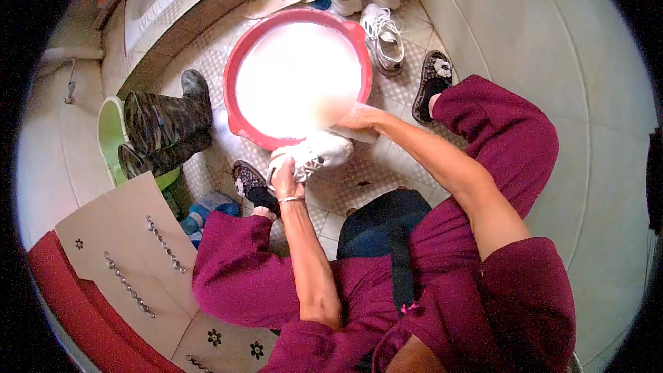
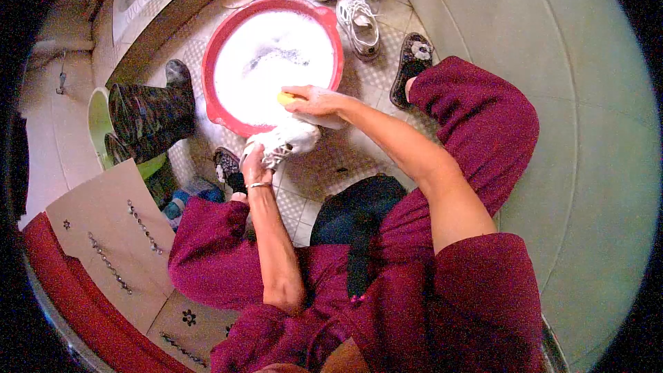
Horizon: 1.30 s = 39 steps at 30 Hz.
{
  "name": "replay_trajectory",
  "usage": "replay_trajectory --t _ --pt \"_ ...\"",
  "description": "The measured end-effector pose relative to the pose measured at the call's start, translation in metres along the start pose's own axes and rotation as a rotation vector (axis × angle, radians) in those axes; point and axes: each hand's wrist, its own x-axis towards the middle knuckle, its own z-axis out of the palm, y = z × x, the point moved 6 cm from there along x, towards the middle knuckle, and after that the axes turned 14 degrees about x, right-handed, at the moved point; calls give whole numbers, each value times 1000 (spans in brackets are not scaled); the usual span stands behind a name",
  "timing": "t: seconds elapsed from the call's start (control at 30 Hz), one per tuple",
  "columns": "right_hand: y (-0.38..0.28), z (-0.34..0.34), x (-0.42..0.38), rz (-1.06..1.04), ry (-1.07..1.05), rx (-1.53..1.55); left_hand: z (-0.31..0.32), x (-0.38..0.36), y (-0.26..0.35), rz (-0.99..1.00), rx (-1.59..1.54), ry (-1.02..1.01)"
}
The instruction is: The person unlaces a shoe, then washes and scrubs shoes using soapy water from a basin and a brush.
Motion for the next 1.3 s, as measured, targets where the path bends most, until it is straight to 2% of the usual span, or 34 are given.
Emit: replay_trajectory --t 0.07,0.1,0.17,0.23,0.3,0.33,0.37,0.43,0.57,0.6,0.63,0.7,0.73,0.77,0.87,0.93,0.97,1.03,1.07,1.13,1.23,1.27,1.3 --pt "16 2 -3 60 117 31 4 15 -24 16 -41 -124" --pt "16 4 -2 66 116 33 18 12 -33 -109 -128 -181" --pt "21 11 1 133 102 -115 12 7 -27 32 167 109" --pt "12 9 14 108 77 -112 14 13 -15 108 -30 64" --pt "7 17 18 86 23 -87 3 21 -8 117 -18 250" --pt "-1 20 22 121 -19 -195 4 16 0 120 -24 383" --pt "-5 18 27 123 -22 -200 6 11 7 64 -16 493" --pt "-14 28 32 81 -188 -415 0 17 17 232 -111 487" --pt "10 1 1 77 -222 -456 1 40 19 181 -69 667" --pt "9 -5 -7 192 -263 -459 4 43 15 127 -88 637" --pt "20 1 -1 198 -263 -453 3 45 17 120 -84 638" --pt "22 15 27 -128 -49 -316 5 49 11 8 -166 644" --pt "-1 29 44 -9 -110 -340 3 53 6 -56 -146 641" --pt "-3 39 65 154 -107 -316 6 58 6 21 -181 580" --pt "-3 33 75 190 -60 -358 -5 60 4 16 -175 669" --pt "4 20 35 32 -219 -185 0 64 -1 13 -321 390" --pt "12 7 12 -67 -155 -364 -8 66 -10 96 -361 523" --pt "12 3 -3 -59 -178 -308 6 45 5 119 -293 653" --pt "14 8 7 -59 -175 -309 2 53 -1 114 -368 584" --pt "0 32 54 212 -192 -321 0 55 -2 121 -357 567" --pt "-1 45 79 172 -125 -308 -13 60 -7 118 -348 580" --pt "5 37 66 77 -158 -329 -20 61 -9 111 -330 599" --pt "12 23 37 86 -157 -339 -19 64 -13 104 -327 614"
